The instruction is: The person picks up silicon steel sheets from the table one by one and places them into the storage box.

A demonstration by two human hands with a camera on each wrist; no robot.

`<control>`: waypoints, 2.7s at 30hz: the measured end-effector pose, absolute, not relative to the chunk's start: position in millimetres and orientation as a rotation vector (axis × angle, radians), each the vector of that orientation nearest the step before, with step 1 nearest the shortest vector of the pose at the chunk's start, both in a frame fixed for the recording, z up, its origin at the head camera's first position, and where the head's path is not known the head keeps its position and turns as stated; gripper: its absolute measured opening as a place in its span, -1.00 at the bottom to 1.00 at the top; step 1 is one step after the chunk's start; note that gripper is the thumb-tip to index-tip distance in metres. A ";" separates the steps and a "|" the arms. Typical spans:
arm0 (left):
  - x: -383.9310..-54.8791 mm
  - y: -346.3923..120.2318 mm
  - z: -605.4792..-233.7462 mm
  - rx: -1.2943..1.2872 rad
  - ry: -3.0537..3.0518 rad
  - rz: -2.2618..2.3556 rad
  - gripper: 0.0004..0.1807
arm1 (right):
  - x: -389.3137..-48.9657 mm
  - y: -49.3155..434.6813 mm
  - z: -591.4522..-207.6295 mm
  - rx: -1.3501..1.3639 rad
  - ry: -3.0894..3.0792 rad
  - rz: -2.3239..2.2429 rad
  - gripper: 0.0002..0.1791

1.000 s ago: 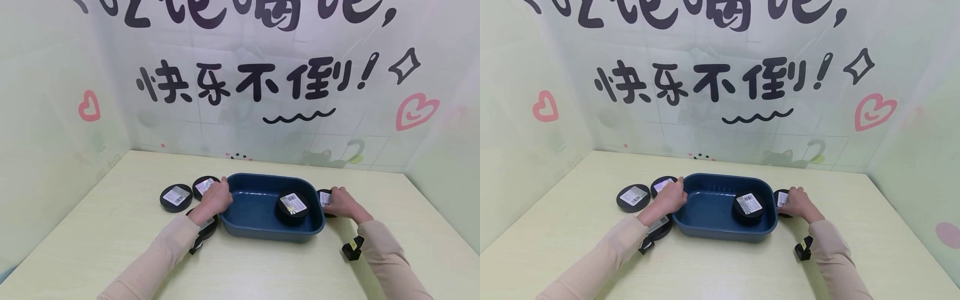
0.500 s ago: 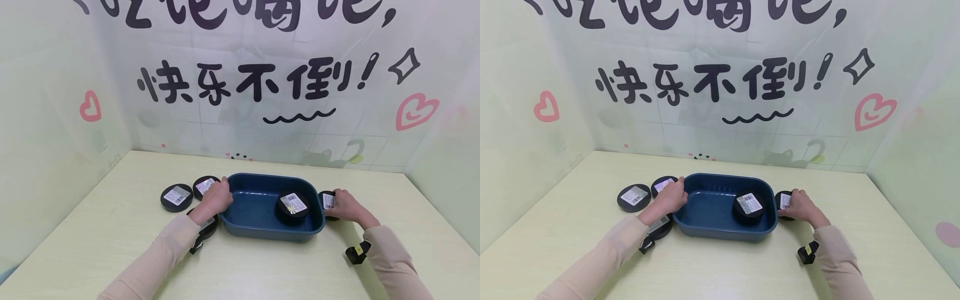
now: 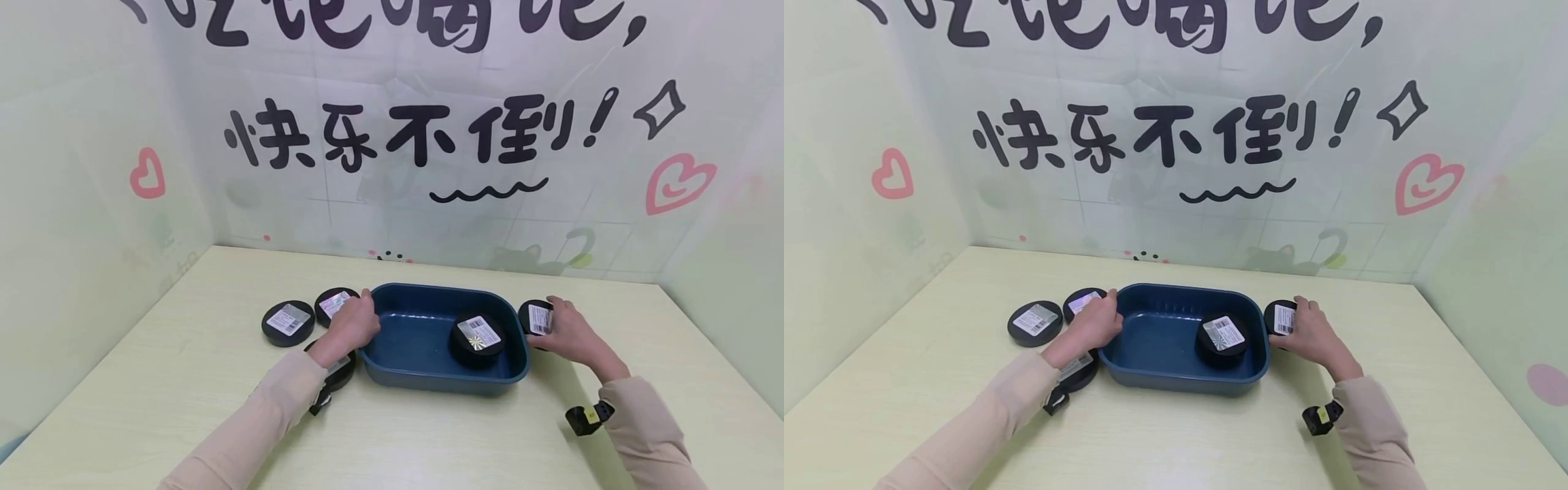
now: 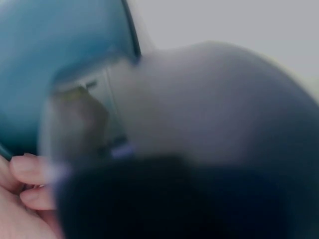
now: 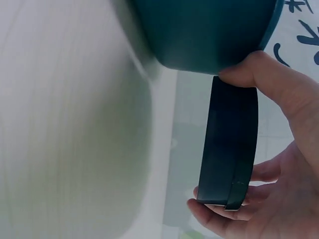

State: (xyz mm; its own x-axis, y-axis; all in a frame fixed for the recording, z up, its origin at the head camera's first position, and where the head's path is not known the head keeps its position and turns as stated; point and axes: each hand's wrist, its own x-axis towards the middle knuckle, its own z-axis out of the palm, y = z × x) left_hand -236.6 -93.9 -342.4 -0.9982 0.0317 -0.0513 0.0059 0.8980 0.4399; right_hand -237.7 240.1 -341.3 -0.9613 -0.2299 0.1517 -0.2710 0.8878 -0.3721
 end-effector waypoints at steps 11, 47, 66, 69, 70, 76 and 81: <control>-237.1 -93.5 -342.7 0.016 2.991 0.681 -0.46 | -234.5 239.1 -328.2 0.386 -2.845 0.617 -0.12; -238.1 -94.7 -344.7 0.043 3.020 0.691 -0.50 | -222.0 177.7 -312.8 0.657 -2.868 0.653 -0.09; -238.0 -94.6 -342.1 0.071 3.033 0.693 -0.47 | -222.9 165.1 -323.2 0.749 -2.955 0.609 -0.05; -237.7 -94.7 -342.1 0.073 3.036 0.691 -0.48 | -223.2 164.7 -324.7 0.748 -2.963 0.596 -0.05; -237.7 -94.8 -342.1 0.074 3.038 0.693 -0.48 | -223.2 164.6 -325.2 0.749 -2.964 0.594 -0.05; -237.6 -94.8 -341.9 0.068 3.032 0.705 -0.45 | -224.0 163.9 -327.3 0.755 -2.962 0.583 -0.05; -237.3 -94.9 -342.1 0.065 3.026 0.714 -0.43 | -224.8 163.2 -328.2 0.752 -2.962 0.575 -0.06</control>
